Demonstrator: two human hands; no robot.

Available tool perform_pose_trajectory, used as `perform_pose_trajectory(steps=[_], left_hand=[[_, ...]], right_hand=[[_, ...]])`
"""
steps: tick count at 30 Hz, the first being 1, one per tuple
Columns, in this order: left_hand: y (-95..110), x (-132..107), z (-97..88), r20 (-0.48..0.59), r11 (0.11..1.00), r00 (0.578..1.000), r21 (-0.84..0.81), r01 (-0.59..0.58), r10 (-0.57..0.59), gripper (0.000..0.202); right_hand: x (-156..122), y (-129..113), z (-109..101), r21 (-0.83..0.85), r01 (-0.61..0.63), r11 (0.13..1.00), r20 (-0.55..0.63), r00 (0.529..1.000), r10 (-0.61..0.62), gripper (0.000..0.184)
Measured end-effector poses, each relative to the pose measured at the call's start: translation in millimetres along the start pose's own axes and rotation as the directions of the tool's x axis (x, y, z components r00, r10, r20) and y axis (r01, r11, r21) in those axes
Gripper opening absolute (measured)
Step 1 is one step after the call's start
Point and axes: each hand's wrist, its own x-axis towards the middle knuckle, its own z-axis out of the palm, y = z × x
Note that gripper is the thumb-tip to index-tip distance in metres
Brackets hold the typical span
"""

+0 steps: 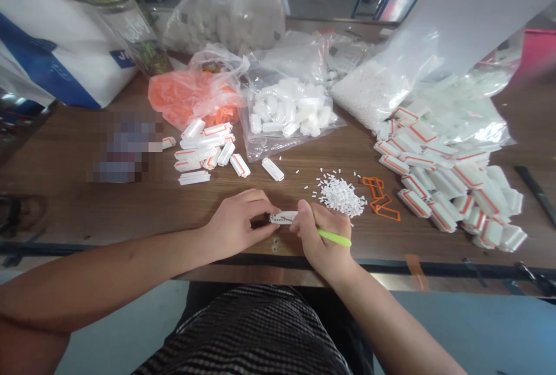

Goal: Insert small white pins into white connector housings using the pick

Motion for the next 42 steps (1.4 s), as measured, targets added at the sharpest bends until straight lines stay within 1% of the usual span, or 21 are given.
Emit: perform_pose_trajectory(steps=[6,12,18,23,25,27,30,36,42], left_hand=[[0.2,0.3,-0.6,0.022,1.000,1.000,-0.014,0.011,-0.011,0.011],[0.6,0.8,-1.2,0.017,1.000,1.000,-0.018,0.010,-0.010,0.011],[0.7,1.3,-1.8,0.023,1.000,1.000,-0.014,0.009,-0.008,0.012],[0.8,0.7,-1.9,0.035,1.000,0.999,-0.012,0.015,-0.015,0.011],[1.0,0.7,-1.8,0.028,1.000,1.000,-0.008,0.015,-0.015,0.011],[1.1,0.8,-1.6,0.018,1.000,1.000,-0.005,0.009,-0.009,0.011],[1.1,1.1,-1.3,0.006,1.000,1.000,-0.004,0.000,0.000,0.012],[1.5,1.7,-2.2,0.022,1.000,1.000,-0.013,0.015,-0.014,0.011],[1.1,1.1,-1.9,0.020,1.000,1.000,-0.014,0.010,-0.010,0.012]], right_hand=[[2.9,-2.8,-0.1,-0.046,0.070,0.996,0.067,0.995,-0.067,0.044],[-1.3,-0.4,-0.1,-0.037,0.049,0.998,-0.003,0.999,-0.049,0.043],[2.8,-4.1,-0.4,-0.069,0.088,0.994,0.054,0.995,-0.084,0.043],[7.2,-7.0,0.8,-0.057,0.047,0.997,0.092,0.995,-0.042,0.046],[5.8,-5.7,0.7,-0.042,0.016,0.999,0.084,0.996,-0.013,0.046],[2.9,-3.4,0.1,-0.027,-0.005,1.000,0.050,0.999,0.006,0.046],[-1.0,-0.8,-1.1,-0.011,-0.004,1.000,0.006,1.000,0.004,0.047],[0.3,-2.0,-0.5,-0.028,0.022,0.999,0.056,0.998,-0.020,0.046],[-1.3,-0.3,0.0,0.004,0.014,1.000,0.005,1.000,-0.014,0.044]])
